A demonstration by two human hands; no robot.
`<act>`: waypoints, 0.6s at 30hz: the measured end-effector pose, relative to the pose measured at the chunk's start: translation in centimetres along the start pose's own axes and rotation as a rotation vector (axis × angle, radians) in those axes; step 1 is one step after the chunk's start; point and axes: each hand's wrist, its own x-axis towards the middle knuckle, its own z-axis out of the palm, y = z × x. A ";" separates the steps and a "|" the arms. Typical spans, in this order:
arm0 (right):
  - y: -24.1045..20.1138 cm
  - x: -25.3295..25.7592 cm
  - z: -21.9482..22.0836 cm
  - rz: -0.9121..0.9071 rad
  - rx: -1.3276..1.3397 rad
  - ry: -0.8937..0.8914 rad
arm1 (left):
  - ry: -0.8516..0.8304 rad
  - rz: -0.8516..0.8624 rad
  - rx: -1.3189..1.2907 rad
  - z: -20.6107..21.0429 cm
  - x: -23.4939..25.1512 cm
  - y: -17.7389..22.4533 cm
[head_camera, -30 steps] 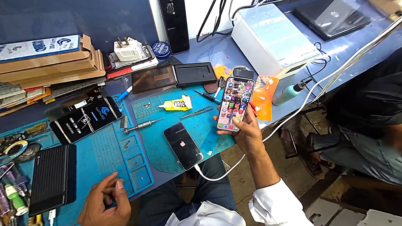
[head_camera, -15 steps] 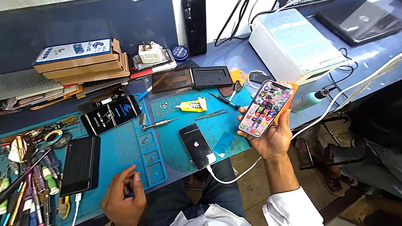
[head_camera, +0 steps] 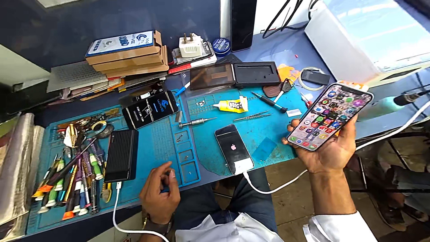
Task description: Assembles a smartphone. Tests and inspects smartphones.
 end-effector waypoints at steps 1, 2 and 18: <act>0.0 0.0 0.0 0.001 0.005 0.003 | 0.001 -0.001 0.000 0.0 0.0 0.0; 0.0 0.0 -0.1 0.005 0.010 0.005 | 0.002 -0.001 -0.002 0.0 0.0 0.0; -0.2 0.1 -0.3 0.045 0.036 0.012 | 0.006 0.021 0.002 0.3 0.2 0.0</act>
